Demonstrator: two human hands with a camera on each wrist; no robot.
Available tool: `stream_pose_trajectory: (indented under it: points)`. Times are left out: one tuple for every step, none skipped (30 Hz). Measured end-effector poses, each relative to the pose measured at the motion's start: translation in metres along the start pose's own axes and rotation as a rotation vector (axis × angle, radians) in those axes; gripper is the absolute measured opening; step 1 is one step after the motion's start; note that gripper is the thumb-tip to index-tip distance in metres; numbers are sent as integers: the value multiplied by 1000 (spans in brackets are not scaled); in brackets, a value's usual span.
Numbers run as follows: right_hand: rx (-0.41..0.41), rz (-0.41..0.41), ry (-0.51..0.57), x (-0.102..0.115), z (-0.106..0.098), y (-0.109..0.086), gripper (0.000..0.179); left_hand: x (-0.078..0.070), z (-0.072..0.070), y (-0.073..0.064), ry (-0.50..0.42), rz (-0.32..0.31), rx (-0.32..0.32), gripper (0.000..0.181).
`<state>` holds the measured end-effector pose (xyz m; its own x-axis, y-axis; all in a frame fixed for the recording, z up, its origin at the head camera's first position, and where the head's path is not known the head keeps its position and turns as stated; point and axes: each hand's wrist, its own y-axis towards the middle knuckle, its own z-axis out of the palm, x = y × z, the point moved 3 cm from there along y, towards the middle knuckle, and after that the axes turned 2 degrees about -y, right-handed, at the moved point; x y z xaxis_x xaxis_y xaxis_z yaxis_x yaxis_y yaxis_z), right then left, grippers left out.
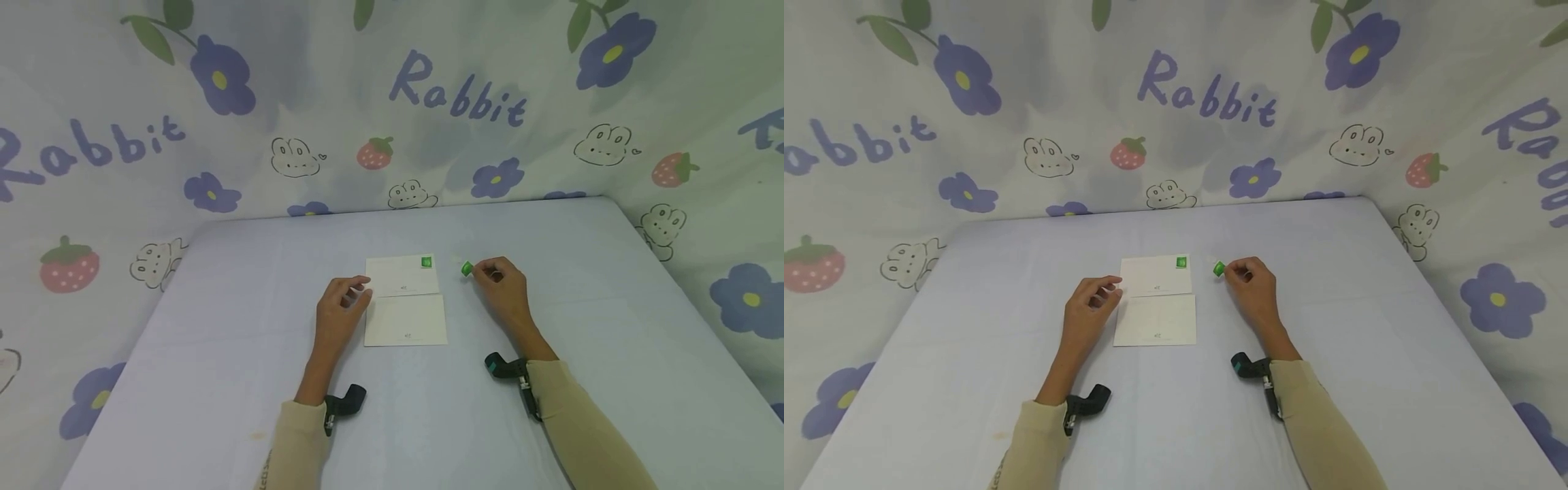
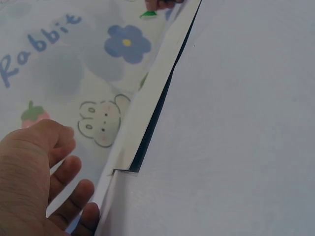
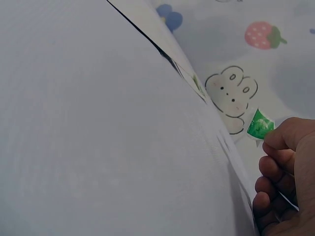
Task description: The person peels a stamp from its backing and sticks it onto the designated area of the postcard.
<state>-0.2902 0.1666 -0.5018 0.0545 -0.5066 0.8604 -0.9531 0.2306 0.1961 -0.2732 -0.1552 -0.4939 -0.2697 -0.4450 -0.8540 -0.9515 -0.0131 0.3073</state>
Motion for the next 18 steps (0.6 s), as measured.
stream_pose_trajectory:
  points:
    - [-1,-2,3,0,0,0,20,0,0,0,-2,-4,1,23]
    - [-2,-5,4,-1,0,0,20,0,0,-1,-2,-8,2,23]
    - [-2,-4,6,-1,0,0,20,-1,0,-1,-4,-12,4,23]
    - [-3,-5,8,-1,0,0,20,-1,0,-1,-5,-16,7,23]
    - [-3,-7,10,-1,0,0,20,-1,0,-1,-5,-17,8,23]
    - [-1,-8,11,-1,0,-1,19,-1,0,-2,-6,-19,8,23]
    - [0,-8,14,-1,0,-1,19,-1,0,-2,-5,-21,8,23]
    - [3,-12,15,-1,0,-1,18,-1,-1,-2,-4,-22,8,24]
    - [6,-15,17,-1,1,-2,18,-1,-1,-2,-3,-23,8,24]
    - [9,-20,19,0,1,-2,18,-1,-1,-3,-3,-23,8,24]
    - [11,-24,20,0,1,-2,17,-1,-2,-3,-1,-23,7,24]
    - [14,-27,21,0,1,-3,17,-1,-2,-3,0,-24,6,24]
    - [15,-28,22,1,1,-3,17,-2,-2,-3,-1,-23,6,24]
    - [17,-29,20,1,1,-3,17,-2,-2,-3,0,-22,7,24]
    - [17,-29,20,1,1,-4,17,-2,-2,-3,2,-21,8,24]
    - [16,-26,20,2,1,-4,17,-2,-2,-3,2,-20,8,24]
    - [15,-23,20,1,1,-4,17,-2,-2,-4,2,-19,9,24]
    - [15,-22,20,1,1,-4,18,-3,-2,-4,0,-17,9,24]
